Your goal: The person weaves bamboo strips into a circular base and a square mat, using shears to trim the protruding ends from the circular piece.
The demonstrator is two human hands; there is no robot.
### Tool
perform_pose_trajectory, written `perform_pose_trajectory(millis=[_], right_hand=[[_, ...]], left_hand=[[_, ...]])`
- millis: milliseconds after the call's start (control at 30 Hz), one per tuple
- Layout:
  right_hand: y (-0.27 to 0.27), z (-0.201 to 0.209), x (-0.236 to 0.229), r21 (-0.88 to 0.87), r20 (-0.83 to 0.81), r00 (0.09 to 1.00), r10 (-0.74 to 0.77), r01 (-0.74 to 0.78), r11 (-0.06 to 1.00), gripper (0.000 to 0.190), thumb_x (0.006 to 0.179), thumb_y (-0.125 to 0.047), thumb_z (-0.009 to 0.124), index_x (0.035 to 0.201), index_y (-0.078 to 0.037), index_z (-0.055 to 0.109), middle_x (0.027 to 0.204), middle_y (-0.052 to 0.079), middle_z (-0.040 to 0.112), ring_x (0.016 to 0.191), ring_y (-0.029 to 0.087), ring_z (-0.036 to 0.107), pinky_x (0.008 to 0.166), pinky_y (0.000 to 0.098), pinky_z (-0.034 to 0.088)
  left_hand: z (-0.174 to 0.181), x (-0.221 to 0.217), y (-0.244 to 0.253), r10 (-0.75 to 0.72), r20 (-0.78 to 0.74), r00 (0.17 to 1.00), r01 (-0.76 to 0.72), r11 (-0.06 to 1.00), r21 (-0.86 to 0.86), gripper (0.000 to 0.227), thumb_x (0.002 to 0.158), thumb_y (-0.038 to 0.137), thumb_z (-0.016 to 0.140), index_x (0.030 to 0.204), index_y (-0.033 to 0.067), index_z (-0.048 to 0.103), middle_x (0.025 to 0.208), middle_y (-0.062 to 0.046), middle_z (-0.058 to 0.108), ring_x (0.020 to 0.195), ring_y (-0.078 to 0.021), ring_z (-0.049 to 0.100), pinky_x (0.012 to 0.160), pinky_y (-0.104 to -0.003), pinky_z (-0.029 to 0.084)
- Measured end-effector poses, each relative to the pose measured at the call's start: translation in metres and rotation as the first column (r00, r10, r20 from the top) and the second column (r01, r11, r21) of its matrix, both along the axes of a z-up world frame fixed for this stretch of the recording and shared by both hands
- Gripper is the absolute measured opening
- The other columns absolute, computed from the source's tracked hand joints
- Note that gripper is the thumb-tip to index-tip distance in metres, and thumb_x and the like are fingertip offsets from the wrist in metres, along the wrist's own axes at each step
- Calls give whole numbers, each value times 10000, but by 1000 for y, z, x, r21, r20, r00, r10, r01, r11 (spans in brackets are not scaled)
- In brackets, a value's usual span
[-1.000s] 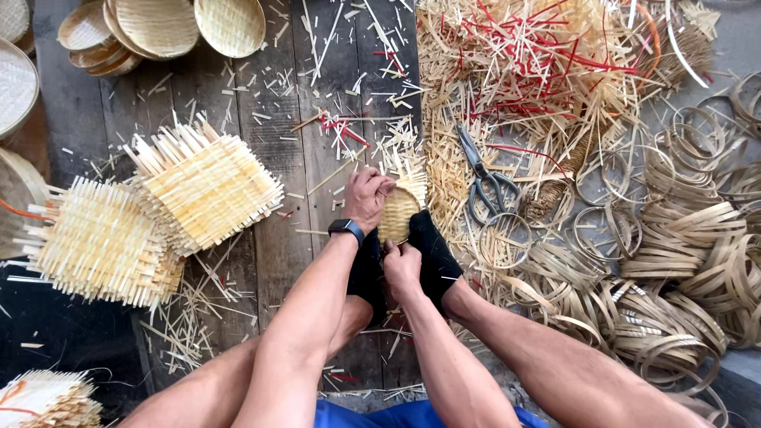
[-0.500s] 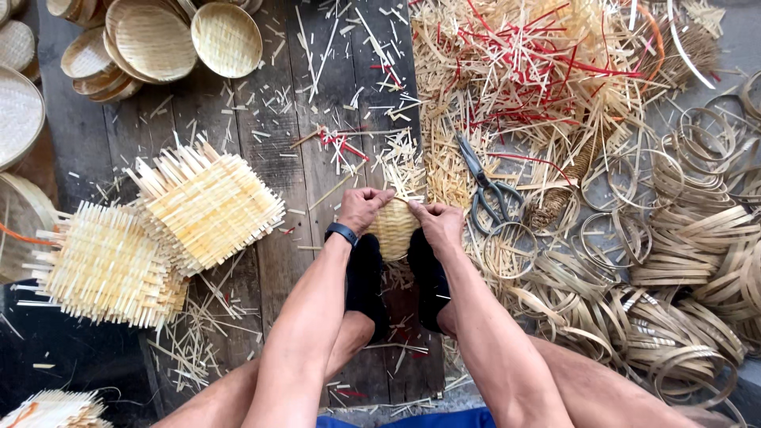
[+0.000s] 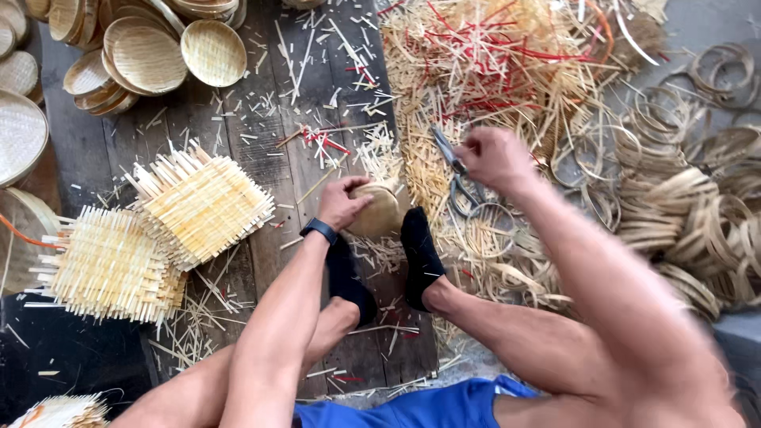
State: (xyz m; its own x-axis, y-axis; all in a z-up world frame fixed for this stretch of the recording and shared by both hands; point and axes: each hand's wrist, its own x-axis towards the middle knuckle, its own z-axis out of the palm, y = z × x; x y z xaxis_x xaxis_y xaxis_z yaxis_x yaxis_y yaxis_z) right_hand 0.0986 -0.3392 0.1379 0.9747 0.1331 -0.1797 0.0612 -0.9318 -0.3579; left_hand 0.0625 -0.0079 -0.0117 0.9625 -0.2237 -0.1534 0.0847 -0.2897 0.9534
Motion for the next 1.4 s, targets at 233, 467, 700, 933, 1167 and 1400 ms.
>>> perform_pose_trajectory(millis=[233, 467, 700, 933, 1167, 1400], right_hand=[[-42, 6, -55, -233, -421, 886, 194, -312, 921, 250, 1010, -291, 552, 986, -94, 705, 981, 124, 708, 879, 242, 706, 847, 408, 591], [-46, -149, -132, -123, -117, 853, 509, -521, 845, 290, 840, -274, 659, 1015, -51, 722, 1136, 126, 672, 1173, 322, 589, 1076, 462, 378], [-75, -155, -96, -424, -429, 897, 109, -306, 853, 217, 950, -191, 652, 1117, -57, 685, 1203, 136, 657, 1154, 259, 608, 1124, 481, 398], [-44, -193, -60, -233, -420, 864, -278, 194, 953, 795, 790, -231, 826, 1366, 121, 405, 1081, 273, 660, 1026, 383, 662, 894, 478, 562], [-60, -209, -71, 437, -682, 723, -109, 522, 732, 605, 696, -179, 762, 1224, 84, 628, 972, 174, 740, 835, 252, 719, 749, 383, 597], [-30, -110, -107, 58, -641, 747, -177, 277, 959, 624, 798, -487, 780, 1097, 45, 654, 965, 202, 707, 839, 268, 665, 780, 402, 538]], left_hand=[[49, -78, -28, -349, 457, 818, 51, 836, 546, 160, 814, 15, 720, 955, 90, 717, 959, -99, 627, 929, -301, 613, 817, -418, 520], [41, -102, -24, -103, 456, 884, -143, 869, 473, 244, 842, 39, 706, 1083, 78, 696, 1175, -138, 654, 1108, -322, 642, 944, -412, 544], [22, -71, -62, 58, 337, 940, -227, 842, 489, 740, 685, 164, 874, 1347, 18, 579, 1181, -174, 641, 1122, -371, 576, 992, -472, 480], [29, -70, -62, 115, 500, 858, -327, 873, 361, 667, 832, 98, 828, 1428, 31, 536, 1243, -157, 630, 1124, -347, 561, 1021, -455, 464], [9, -50, -55, -128, 311, 942, -48, 864, 502, 639, 778, 12, 714, 1390, 145, 582, 1279, -125, 639, 1248, -353, 561, 1090, -461, 463], [63, -55, -61, 98, 62, 993, -114, 747, 655, 802, 669, 285, 916, 1350, 32, 575, 1291, -170, 607, 1174, -345, 564, 1011, -497, 433]])
